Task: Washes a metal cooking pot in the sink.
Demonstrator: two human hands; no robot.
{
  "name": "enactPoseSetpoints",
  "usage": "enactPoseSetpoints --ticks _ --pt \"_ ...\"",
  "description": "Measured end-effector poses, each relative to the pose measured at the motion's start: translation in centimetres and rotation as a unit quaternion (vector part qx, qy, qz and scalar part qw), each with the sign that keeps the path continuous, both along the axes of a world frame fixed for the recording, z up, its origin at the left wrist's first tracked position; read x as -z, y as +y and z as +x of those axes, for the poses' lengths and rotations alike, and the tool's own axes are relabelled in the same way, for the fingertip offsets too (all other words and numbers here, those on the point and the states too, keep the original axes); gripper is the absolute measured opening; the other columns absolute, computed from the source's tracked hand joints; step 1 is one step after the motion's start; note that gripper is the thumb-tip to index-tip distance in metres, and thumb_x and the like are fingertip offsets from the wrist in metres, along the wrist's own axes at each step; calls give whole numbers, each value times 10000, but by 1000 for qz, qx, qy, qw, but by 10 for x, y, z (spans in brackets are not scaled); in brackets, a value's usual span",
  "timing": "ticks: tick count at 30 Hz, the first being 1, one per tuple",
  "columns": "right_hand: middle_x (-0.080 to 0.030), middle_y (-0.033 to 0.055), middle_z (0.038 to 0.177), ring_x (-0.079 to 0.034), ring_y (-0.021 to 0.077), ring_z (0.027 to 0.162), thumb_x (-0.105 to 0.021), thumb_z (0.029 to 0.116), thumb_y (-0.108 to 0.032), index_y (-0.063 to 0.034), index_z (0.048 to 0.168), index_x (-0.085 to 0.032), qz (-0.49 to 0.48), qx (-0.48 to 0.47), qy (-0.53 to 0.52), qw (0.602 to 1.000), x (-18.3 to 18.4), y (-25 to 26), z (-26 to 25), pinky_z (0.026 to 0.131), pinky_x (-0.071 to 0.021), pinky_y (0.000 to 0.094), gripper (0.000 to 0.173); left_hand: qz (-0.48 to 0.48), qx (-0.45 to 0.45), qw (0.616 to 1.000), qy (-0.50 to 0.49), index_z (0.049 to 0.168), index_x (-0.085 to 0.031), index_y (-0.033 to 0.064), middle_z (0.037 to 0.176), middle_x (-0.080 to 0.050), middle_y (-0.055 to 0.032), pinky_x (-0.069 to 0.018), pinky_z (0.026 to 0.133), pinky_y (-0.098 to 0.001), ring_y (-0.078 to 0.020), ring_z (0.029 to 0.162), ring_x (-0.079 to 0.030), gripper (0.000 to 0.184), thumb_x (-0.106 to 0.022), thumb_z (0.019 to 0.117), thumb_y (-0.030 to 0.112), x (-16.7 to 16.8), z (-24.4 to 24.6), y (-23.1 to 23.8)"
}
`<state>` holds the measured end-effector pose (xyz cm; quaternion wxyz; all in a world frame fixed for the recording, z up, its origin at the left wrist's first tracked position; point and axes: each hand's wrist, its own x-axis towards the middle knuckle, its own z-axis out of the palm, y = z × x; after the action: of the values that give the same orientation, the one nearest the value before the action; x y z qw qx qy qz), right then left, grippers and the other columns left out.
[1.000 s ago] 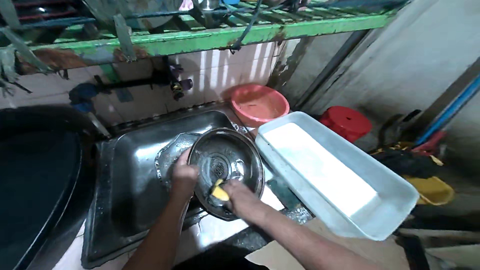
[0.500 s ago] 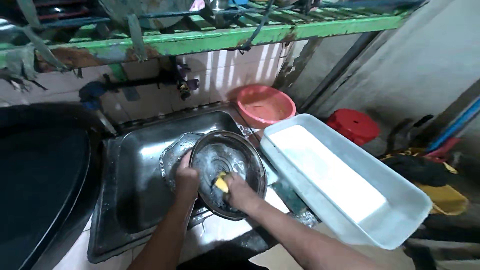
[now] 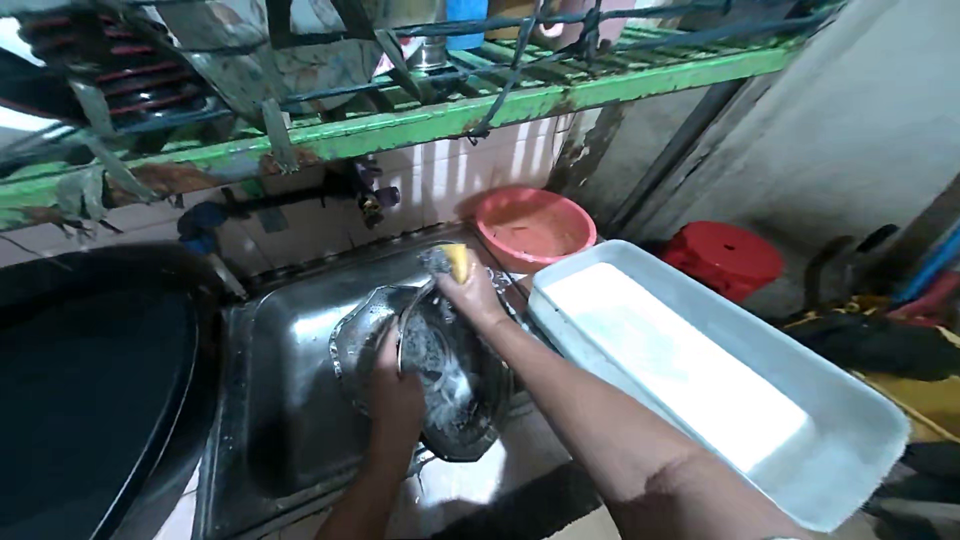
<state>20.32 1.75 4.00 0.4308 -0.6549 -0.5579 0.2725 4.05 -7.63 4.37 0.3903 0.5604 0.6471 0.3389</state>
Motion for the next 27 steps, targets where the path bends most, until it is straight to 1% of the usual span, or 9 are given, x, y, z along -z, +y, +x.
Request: enactPoseSetpoints --ticks 3,6,8,10,16,19,21,24,27 --pt "-676 255 1124 -673 386 1028 -722 935 -223 -20 1394 -516 -47 29 27 998 -9 6 3 901 -526 599 542 -30 10 999 -34 1565 -402 118 1585 -432 -117 -435 1122 -465 -251 1404 -482 738 -580 874 -69 2 -5 -2" --pt "-699 213 1097 -689 333 1035 -758 867 -189 27 1285 -607 31 -102 -60 992 -28 -23 -26 930 -554 540 494 -93 56 994 -32 1576 -373 99 1604 -385 -158 -423 1130 -476 -285 1425 -450 722 -631 914 -34 -7 -24 15" --pt "-721 179 1101 -682 321 1081 -817 826 -243 9 1189 -686 132 -207 -157 956 -28 -44 -44 1003 -524 508 461 -115 68 991 24 1393 -542 7 1320 -613 -194 -501 1010 -438 -267 1188 -608 436 -653 974 55 -11 -28 18" --pt "-727 171 1128 -680 325 1113 -804 834 -250 -9 1198 -692 176 -232 -201 935 -23 -42 -46 1030 -507 504 451 -128 74 986 79 1353 -557 -47 1232 -641 -231 -495 1007 -455 -300 1138 -627 376 -608 1012 102 -15 -24 17" --pt "-627 252 1340 -628 416 1228 -706 947 -117 -3 1430 -524 -47 -38 -181 982 -1 0 25 1046 -484 609 528 -177 -39 982 48 1553 -356 16 1396 -541 -278 -480 1012 -499 -368 1228 -577 603 -569 989 0 -2 -15 5" --pt "-640 257 1306 -578 436 1263 -754 854 -36 45 1290 -636 60 5 -203 977 33 -6 50 1106 -428 590 459 -177 -107 978 -20 1559 -373 80 1324 -582 -251 -531 865 -506 -345 1104 -613 632 -581 970 -17 4 -23 7" --pt "-645 264 1280 -578 453 1248 -790 786 -15 58 1213 -661 120 15 -187 975 53 -16 36 1098 -432 594 452 -168 -130 974 -82 1539 -403 81 1296 -593 -239 -539 825 -492 -324 1065 -618 656 -606 931 -59 6 -19 5" --pt "-548 298 1382 -505 448 1332 -735 933 -161 77 1335 -558 -25 58 -70 995 65 -23 -8 1137 -411 553 500 -133 -110 972 -158 1485 -472 35 1305 -593 -224 -543 857 -472 -297 1090 -615 667 -628 850 -95 12 -2 7" --pt "-531 287 1427 -506 422 1349 -722 954 -220 60 1381 -552 -104 -79 -58 990 62 -44 -50 1146 -418 521 538 -76 -83 984 -140 1393 -565 23 1198 -658 -190 -547 869 -460 -260 1036 -648 466 -640 934 12 15 -1 17"
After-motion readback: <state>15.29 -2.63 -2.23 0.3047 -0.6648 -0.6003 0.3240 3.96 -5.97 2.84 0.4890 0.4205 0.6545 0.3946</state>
